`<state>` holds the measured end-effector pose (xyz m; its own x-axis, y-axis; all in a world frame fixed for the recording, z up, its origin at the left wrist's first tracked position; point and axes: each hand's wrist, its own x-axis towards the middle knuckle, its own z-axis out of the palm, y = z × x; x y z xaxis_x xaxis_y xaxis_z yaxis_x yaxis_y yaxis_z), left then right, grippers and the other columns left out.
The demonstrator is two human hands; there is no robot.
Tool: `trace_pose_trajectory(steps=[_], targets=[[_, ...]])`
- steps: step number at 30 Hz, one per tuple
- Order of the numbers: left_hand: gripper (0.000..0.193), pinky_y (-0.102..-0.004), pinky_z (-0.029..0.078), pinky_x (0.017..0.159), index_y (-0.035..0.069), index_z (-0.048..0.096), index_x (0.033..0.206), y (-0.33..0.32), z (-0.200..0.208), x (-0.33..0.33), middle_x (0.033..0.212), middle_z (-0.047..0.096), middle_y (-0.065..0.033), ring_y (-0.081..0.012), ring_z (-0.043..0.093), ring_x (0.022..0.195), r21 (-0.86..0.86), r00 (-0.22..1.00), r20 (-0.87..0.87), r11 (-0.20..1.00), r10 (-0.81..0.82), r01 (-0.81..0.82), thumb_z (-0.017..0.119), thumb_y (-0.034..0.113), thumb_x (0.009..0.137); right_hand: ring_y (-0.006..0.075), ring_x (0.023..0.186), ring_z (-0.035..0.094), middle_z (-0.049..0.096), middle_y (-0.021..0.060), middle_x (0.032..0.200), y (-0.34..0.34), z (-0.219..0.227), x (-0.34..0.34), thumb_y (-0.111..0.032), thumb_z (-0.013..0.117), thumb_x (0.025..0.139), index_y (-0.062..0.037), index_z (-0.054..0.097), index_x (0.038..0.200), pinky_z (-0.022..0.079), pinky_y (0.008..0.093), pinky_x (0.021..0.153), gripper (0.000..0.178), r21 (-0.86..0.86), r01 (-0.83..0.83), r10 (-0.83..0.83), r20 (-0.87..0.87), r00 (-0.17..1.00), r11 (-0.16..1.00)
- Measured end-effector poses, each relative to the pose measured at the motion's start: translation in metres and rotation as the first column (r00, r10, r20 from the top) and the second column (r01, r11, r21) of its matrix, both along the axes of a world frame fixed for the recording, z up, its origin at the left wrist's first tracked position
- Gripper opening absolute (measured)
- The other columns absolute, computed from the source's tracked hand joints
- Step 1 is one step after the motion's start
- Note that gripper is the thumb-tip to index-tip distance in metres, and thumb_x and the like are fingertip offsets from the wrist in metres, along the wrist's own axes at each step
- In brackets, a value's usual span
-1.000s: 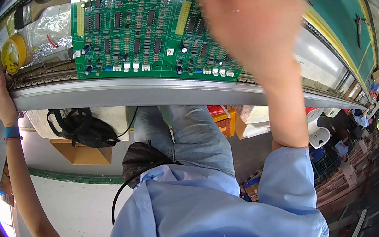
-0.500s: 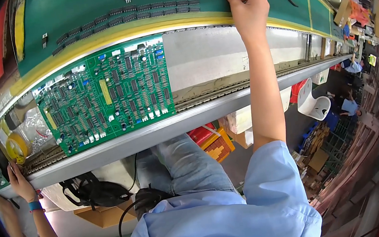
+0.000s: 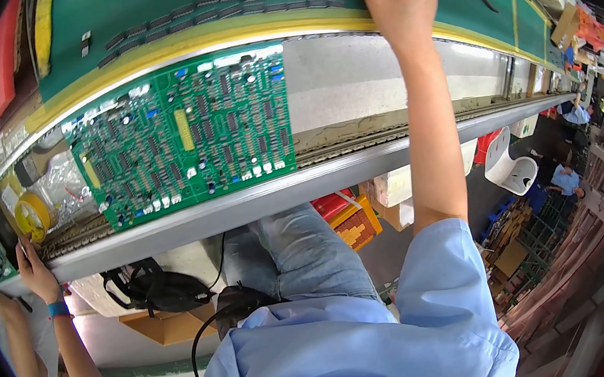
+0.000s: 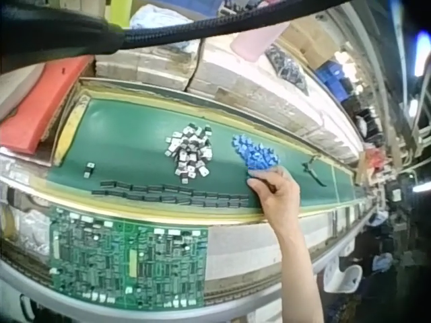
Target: The person inserts integrated circuit chips by hand into a printed circuit board on a factory assembly line.
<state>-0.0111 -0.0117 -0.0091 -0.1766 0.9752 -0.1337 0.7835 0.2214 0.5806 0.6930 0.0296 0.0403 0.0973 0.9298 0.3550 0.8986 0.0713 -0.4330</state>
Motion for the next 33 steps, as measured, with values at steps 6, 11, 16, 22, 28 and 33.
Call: trace_pose_trajectory(steps=[6,11,16,22,28,33], targets=[[0.028,-0.0212,0.040,0.071,-0.002,0.063,0.113,0.005,0.006,0.031,0.085,0.060,0.0005,-0.0072,0.049,0.077,0.026,1.000,-0.025,1.000,-0.006,0.007,0.052,0.020,0.098,0.0122,0.062,0.056,0.065,0.0032,0.079,-0.020,0.007,-0.002,-0.019,0.075,0.078,-0.0088,0.071,0.090,0.046,0.0249,0.059,0.016,-0.116,0.117,-0.114,0.029,0.993,0.986],[0.026,-0.0199,0.036,0.066,-0.001,0.063,0.108,0.007,0.012,0.034,0.074,0.048,0.0033,-0.0058,0.043,0.071,-0.014,0.999,0.048,1.000,-0.024,0.025,0.051,0.019,0.099,0.0189,0.060,0.059,0.064,0.0047,0.078,-0.017,0.022,0.006,-0.016,0.069,0.084,-0.0088,0.068,0.092,0.046,0.0296,0.055,0.011,-0.178,0.048,0.010,0.308,0.951,0.983],[0.025,-0.0194,0.036,0.067,-0.001,0.063,0.108,0.005,0.014,0.034,0.073,0.047,0.0033,-0.0056,0.043,0.071,-0.018,0.999,0.049,1.000,-0.014,0.015,0.050,0.019,0.099,0.0278,0.064,0.060,0.063,0.0064,0.085,-0.017,0.027,0.003,-0.011,0.060,0.088,-0.0108,0.066,0.098,0.048,0.0340,0.057,0.011,-0.180,-0.048,0.148,0.602,0.785,0.983],[0.025,-0.0187,0.038,0.068,-0.001,0.064,0.110,0.003,0.011,0.028,0.080,0.056,0.0024,-0.0045,0.047,0.074,-0.014,1.000,0.021,1.000,-0.007,0.007,0.052,0.018,0.099,0.0235,0.065,0.062,0.064,0.0060,0.085,-0.018,0.044,-0.012,-0.006,0.058,0.089,-0.0115,0.067,0.104,0.050,0.0311,0.057,0.018,-0.169,-0.121,0.194,0.533,0.824,0.978],[0.026,-0.0180,0.041,0.071,-0.001,0.064,0.114,0.001,0.007,0.028,0.089,0.063,0.0005,-0.0043,0.051,0.077,-0.011,0.996,0.072,0.999,0.048,-0.048,0.053,0.018,0.098,0.0038,0.071,0.057,0.066,-0.0003,0.094,-0.016,0.045,-0.126,-0.001,0.062,0.087,-0.0065,0.069,0.104,0.044,0.0167,0.056,0.019,-0.259,-0.291,0.201,-0.326,0.924,0.921],[0.027,-0.0182,0.041,0.072,-0.001,0.063,0.115,0.002,0.006,0.033,0.089,0.064,0.0000,-0.0044,0.052,0.077,0.039,0.995,0.075,0.997,0.063,-0.066,0.053,0.018,0.098,0.0037,0.061,0.049,0.064,0.0008,0.091,-0.016,0.032,-0.171,0.003,0.065,0.082,-0.0063,0.068,0.105,0.037,0.0181,0.050,0.025,-0.310,-0.397,0.300,-0.317,0.900,0.864]])
